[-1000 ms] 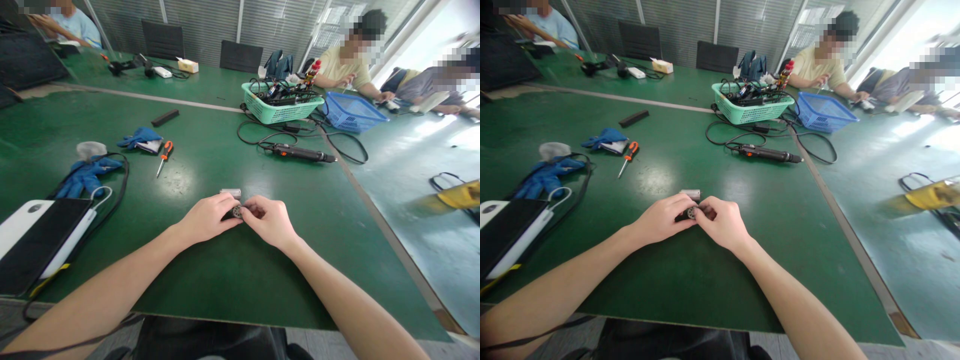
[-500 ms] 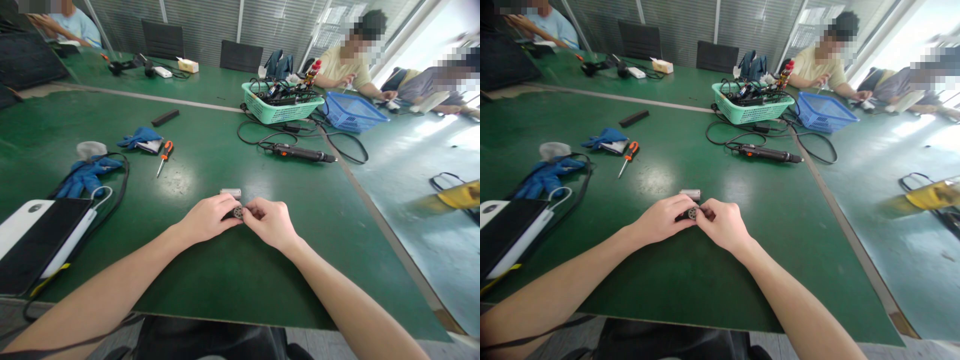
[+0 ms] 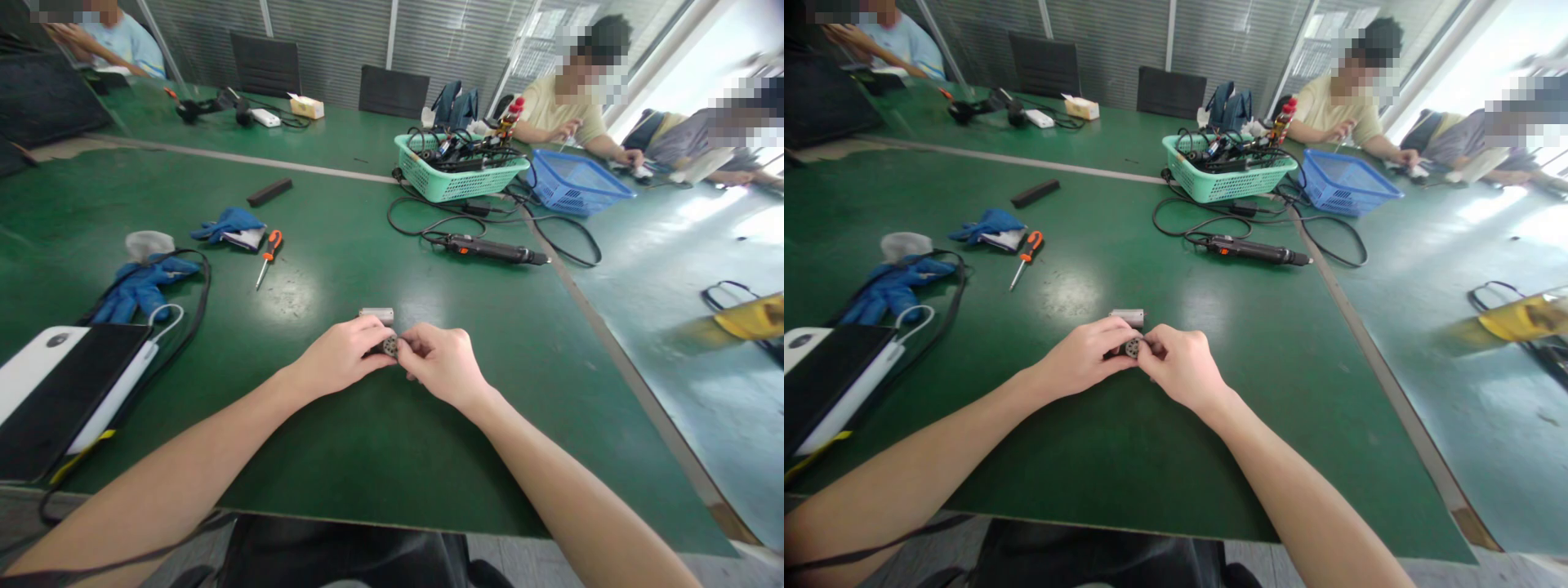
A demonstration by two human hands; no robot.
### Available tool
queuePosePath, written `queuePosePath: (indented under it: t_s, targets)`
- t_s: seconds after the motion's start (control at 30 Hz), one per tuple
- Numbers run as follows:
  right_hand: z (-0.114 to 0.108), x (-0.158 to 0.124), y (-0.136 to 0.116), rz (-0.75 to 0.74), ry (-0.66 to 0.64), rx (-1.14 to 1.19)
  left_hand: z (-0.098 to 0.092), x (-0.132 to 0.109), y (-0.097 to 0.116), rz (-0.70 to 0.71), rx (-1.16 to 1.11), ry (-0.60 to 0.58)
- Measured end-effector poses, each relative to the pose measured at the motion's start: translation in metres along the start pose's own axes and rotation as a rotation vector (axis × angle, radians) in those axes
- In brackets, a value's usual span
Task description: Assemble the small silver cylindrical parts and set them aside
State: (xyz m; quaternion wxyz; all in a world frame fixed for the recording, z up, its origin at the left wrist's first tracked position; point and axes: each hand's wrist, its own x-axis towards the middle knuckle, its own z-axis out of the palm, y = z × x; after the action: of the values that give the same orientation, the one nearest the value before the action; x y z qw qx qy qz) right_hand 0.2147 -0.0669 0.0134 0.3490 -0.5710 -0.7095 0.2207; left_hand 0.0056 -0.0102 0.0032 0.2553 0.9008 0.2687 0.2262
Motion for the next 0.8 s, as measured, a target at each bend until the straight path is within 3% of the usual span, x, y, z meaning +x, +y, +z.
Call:
queuePosePath:
  t_s: [0.4,0.8]
  targets:
    - [0.0024,-0.0004,0.0024,0.010,-0.016,0.079,-0.0012,0.0002,0.0011,0.006,-0.028,-0.002]
    - [0.0051,0.0003,0.0027,0.132,-0.061,0.302,-0.0024,0.0006,0.0008,0.017,-0.046,0.014]
